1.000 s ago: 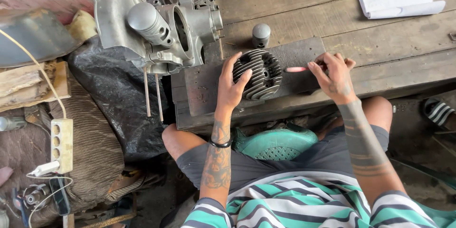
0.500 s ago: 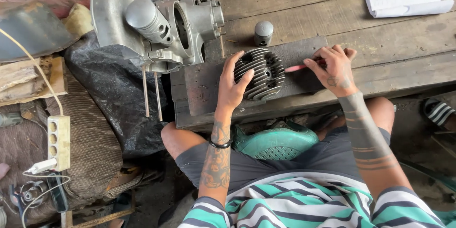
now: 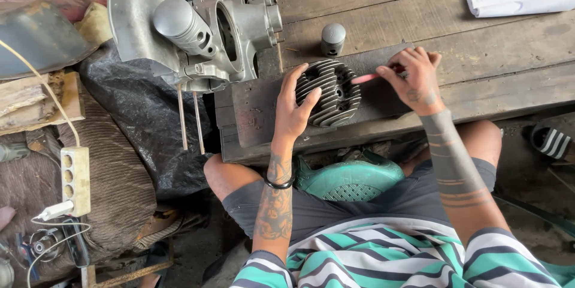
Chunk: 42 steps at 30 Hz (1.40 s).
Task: Cleaning the cooling fins of a motorcycle engine cylinder head using a small brush at a workbench.
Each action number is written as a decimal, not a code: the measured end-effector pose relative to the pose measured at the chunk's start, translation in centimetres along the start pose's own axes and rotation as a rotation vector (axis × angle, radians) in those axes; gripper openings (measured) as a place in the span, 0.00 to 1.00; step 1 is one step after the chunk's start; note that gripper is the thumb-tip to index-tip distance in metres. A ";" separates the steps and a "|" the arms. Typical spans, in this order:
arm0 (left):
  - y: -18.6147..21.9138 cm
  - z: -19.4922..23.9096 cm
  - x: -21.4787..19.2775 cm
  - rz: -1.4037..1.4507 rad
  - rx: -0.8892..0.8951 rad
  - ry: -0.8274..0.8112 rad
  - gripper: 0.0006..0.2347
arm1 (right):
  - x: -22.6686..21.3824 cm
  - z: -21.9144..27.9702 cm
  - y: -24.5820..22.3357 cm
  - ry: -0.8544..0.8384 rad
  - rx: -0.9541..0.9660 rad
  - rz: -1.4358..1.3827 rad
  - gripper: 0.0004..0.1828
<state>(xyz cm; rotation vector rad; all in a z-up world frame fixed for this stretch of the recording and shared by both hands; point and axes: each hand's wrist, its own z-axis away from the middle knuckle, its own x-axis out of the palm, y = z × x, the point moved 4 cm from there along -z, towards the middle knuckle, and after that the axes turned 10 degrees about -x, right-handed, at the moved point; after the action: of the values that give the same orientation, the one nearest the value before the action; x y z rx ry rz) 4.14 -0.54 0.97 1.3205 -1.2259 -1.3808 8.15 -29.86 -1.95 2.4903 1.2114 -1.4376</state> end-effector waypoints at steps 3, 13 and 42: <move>-0.3 -0.1 -0.2 -0.002 0.001 0.006 0.27 | 0.1 -0.4 -0.6 0.002 0.005 -0.012 0.15; -0.4 0.0 0.0 -0.013 0.005 0.022 0.27 | -1.1 -2.5 -1.3 -0.056 -0.122 0.106 0.15; -0.1 0.0 0.1 0.004 0.004 -0.006 0.27 | -1.6 -1.5 -1.4 -0.130 -0.041 -0.009 0.15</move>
<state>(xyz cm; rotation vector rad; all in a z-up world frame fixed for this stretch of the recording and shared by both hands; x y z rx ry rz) 4.12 -0.64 0.85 1.3168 -1.2355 -1.3804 7.89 -29.33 0.59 2.3271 1.2175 -1.5334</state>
